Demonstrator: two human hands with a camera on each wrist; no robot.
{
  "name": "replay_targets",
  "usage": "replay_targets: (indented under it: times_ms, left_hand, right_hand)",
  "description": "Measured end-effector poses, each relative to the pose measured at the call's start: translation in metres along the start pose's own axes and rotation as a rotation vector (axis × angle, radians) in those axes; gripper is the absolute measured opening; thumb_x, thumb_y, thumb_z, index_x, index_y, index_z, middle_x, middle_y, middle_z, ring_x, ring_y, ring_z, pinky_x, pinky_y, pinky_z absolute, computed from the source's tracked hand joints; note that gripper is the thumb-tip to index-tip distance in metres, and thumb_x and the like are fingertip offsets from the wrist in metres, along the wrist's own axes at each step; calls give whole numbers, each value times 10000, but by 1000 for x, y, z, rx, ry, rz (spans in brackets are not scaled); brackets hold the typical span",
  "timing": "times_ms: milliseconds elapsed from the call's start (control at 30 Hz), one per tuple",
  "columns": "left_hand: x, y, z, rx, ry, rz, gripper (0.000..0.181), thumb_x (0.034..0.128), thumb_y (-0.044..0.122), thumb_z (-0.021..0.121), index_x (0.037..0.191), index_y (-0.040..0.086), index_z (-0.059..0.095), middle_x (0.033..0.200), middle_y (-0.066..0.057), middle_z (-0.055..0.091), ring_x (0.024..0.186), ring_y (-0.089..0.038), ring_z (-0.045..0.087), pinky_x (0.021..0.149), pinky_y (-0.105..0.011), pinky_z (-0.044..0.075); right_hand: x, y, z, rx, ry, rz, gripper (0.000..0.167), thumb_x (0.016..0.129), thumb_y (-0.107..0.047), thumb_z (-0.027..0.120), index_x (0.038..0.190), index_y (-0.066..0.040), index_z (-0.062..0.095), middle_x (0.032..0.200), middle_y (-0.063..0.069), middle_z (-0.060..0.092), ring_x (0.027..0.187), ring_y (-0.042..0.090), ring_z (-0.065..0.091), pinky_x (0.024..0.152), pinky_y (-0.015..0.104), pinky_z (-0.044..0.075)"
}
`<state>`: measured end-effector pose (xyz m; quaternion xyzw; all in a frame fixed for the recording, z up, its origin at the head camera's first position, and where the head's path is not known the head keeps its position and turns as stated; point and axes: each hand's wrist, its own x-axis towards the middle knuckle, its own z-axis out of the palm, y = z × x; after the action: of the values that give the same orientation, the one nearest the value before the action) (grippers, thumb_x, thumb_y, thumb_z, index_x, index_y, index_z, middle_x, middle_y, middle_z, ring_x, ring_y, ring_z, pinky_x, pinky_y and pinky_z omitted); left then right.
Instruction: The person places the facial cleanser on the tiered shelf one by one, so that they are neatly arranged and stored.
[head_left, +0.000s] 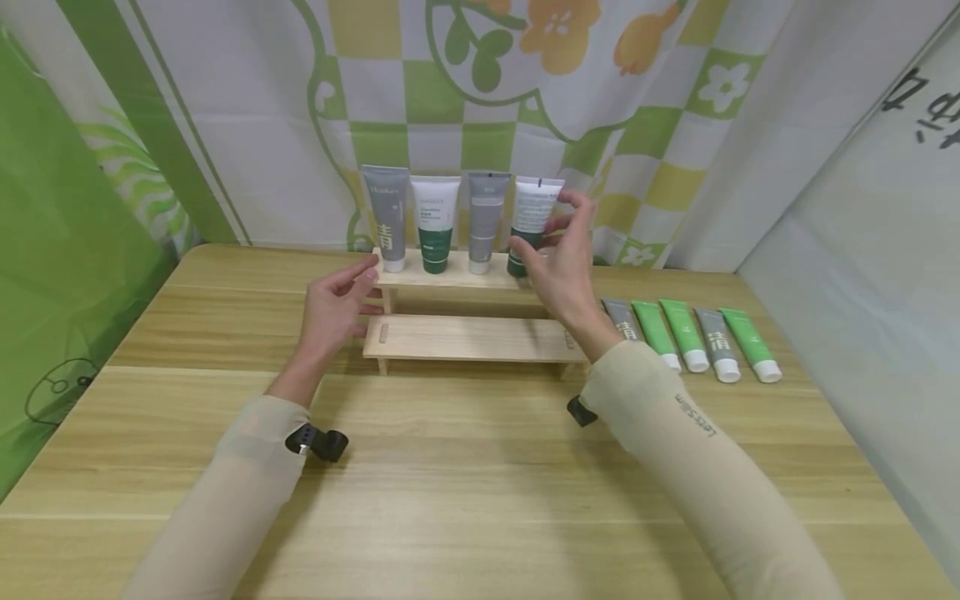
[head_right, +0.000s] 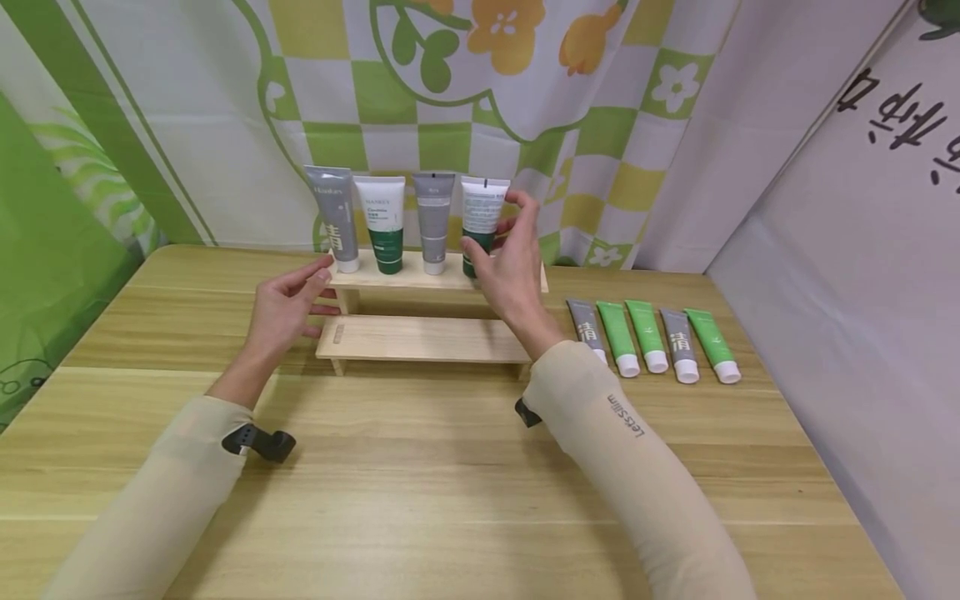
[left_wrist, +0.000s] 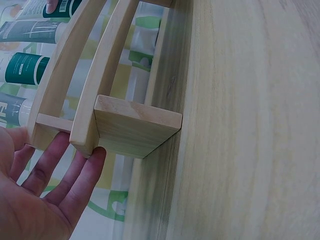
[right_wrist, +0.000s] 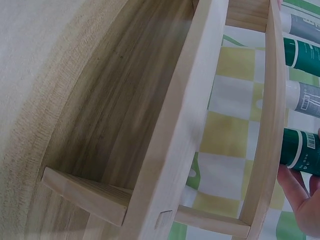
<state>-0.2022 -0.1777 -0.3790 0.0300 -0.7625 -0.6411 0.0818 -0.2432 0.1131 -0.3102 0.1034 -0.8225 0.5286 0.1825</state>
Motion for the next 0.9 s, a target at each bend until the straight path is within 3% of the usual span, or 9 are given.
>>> replay_targets:
  times_ms: [300, 900]
  left_hand:
    - [0, 0, 0, -4, 7, -1, 418, 1010, 411, 613, 1385, 225, 628, 1095, -202, 714, 787, -263, 741, 471, -319, 578]
    - [0, -1, 0, -17, 2, 5, 444, 999, 426, 621, 1388, 212, 628, 1093, -197, 714, 772, -255, 741, 464, -322, 575]
  right_hand:
    - [-2, 4, -1, -32, -24, -53, 691, 869, -64, 795, 1373, -81, 322, 1109, 135, 513, 956, 260, 618, 857, 352, 537]
    - [-5, 4, -3, -34, -42, -56, 685, 886, -91, 785, 1406, -103, 339, 1124, 142, 546, 972, 260, 626, 882, 374, 535]
